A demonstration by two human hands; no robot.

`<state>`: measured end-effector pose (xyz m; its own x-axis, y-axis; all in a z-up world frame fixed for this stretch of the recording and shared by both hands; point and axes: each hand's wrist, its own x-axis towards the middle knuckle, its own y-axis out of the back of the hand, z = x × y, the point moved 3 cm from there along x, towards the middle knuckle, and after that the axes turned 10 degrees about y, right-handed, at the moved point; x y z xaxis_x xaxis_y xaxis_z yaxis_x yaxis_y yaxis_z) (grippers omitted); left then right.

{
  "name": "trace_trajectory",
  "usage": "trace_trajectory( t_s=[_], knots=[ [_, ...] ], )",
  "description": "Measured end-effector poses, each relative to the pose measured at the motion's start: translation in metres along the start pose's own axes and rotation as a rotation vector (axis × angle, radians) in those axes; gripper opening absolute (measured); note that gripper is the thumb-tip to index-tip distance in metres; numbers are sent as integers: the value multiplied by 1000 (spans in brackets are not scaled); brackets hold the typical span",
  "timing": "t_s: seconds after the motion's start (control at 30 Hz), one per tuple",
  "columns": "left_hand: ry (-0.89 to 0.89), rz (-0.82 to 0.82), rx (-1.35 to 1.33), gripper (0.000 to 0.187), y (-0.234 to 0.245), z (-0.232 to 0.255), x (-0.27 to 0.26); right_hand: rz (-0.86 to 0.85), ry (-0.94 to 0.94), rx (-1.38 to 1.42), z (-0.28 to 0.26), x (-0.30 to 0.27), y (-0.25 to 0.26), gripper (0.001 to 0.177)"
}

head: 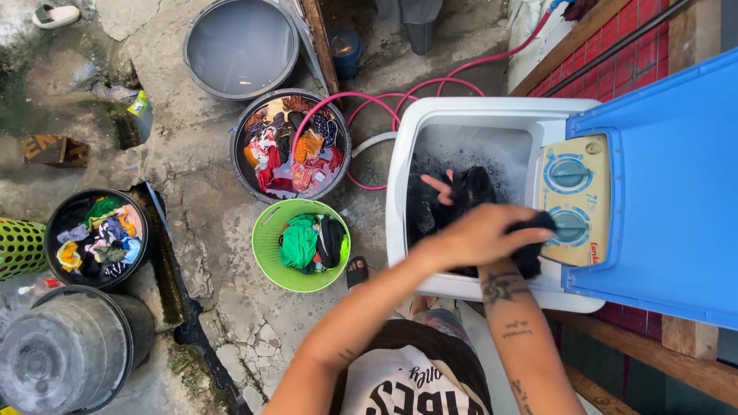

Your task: The recorder is washing various items of clothing using a portable washing machine and a bucket.

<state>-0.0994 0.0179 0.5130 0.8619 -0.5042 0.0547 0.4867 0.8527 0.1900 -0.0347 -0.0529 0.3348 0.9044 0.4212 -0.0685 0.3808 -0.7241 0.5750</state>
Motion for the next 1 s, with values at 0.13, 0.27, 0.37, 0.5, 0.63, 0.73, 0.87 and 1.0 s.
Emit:
trace_trajectory(
  t_s=[0.13, 0.27, 0.37, 0.5, 0.63, 0.73, 0.87, 1.0],
  knots=[
    [-202, -19, 334, 101, 49, -102, -2, -118, -69, -185, 23, -21, 8, 27],
    [203, 128, 597, 74, 55, -150, -5, -171, -110, -301, 46, -67, 26, 29],
    [213, 578, 472, 65, 22, -173, -9, -111, -84, -277, 41, -77, 36, 33],
    [606, 844, 27, 67, -21, -233, -17, -31, -23, -243, 44, -82, 56, 38],
    [1028, 575, -37, 63, -16, -267, -1, 36, 36, -207, 52, -87, 72, 45],
    [1056, 411, -702, 40, -10, -286, 14, 78, 87, -181, 63, -89, 84, 50],
    [783, 430, -866, 23, 15, -285, 36, 135, 153, -134, 107, -114, 83, 57],
    [815, 368, -711, 19, 57, -277, 61, -258, -301, -267, 237, -155, 29, 71]
  ],
)
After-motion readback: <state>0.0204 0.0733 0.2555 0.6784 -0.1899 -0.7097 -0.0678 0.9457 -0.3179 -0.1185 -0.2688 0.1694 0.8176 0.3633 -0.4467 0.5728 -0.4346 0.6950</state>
